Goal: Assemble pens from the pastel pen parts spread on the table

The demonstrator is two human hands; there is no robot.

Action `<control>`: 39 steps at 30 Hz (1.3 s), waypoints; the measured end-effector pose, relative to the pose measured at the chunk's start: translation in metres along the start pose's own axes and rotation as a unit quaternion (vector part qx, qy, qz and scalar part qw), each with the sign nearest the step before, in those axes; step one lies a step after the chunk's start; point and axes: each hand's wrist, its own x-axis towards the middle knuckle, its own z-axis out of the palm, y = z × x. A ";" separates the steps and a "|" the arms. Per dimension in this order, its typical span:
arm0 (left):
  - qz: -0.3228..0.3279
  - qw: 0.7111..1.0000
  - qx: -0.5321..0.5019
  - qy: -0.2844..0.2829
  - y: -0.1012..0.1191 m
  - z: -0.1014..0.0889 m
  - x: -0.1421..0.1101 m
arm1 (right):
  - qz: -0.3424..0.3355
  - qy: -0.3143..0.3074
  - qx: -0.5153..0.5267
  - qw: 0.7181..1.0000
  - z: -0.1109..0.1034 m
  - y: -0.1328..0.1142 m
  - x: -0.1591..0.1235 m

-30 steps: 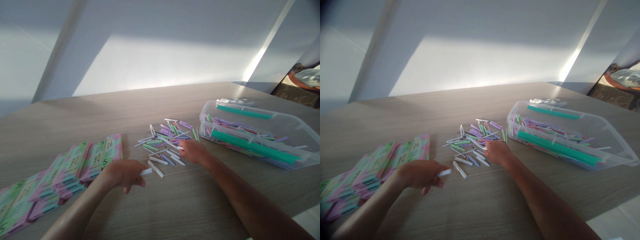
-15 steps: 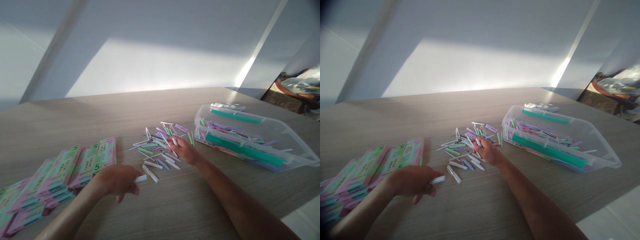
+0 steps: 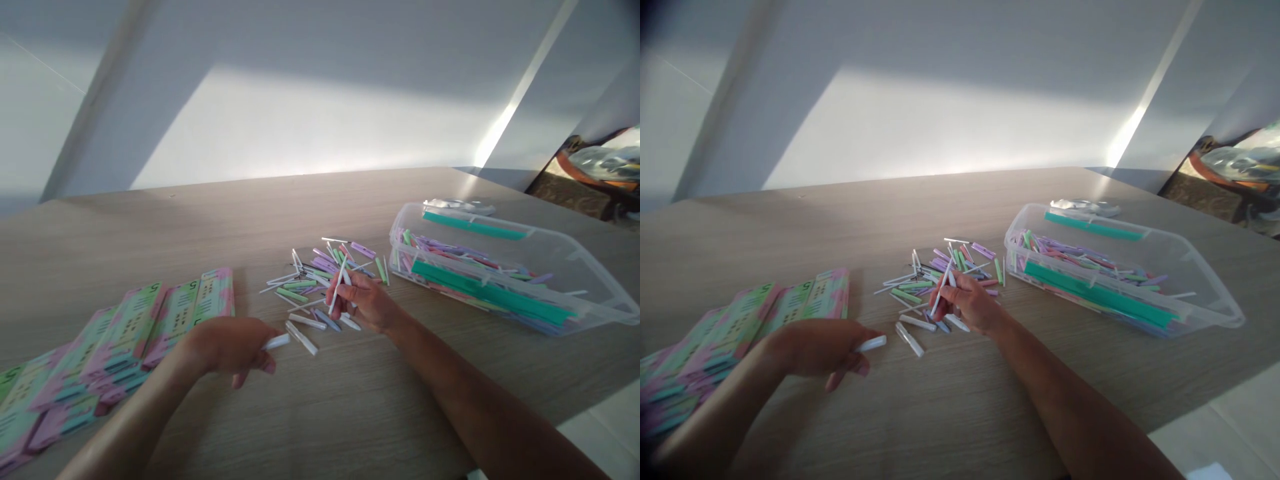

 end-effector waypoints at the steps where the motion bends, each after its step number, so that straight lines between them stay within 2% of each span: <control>1: 0.002 1.000 0.001 -0.003 0.001 -0.001 -0.001 | 0.000 -0.007 0.015 1.000 0.004 0.002 -0.001; 7: 0.003 1.000 0.006 -0.004 0.003 -0.004 -0.002 | 0.012 -0.045 0.077 0.996 0.038 0.016 -0.006; 11: 0.002 1.000 0.017 -0.002 0.003 -0.003 -0.002 | 0.001 -0.030 0.115 0.993 0.054 0.019 -0.005; 15: 0.013 1.000 0.010 -0.001 0.002 -0.002 -0.003 | 0.002 -0.010 0.125 0.992 0.059 0.017 -0.006; 20: 0.010 1.000 0.005 0.002 0.001 -0.003 -0.004 | -0.019 -0.022 0.109 0.994 0.064 0.023 -0.009; 26: 0.022 1.000 -0.003 0.008 0.000 -0.005 -0.008 | -0.070 0.045 0.088 0.993 0.074 0.035 -0.013; 33: 0.041 0.999 -0.024 0.002 0.003 -0.005 -0.012 | -0.029 0.056 0.094 0.994 0.090 0.050 -0.018; 39: 0.051 0.998 -0.033 0.014 0.003 -0.006 -0.015 | -0.021 0.044 0.116 0.992 0.092 0.055 -0.018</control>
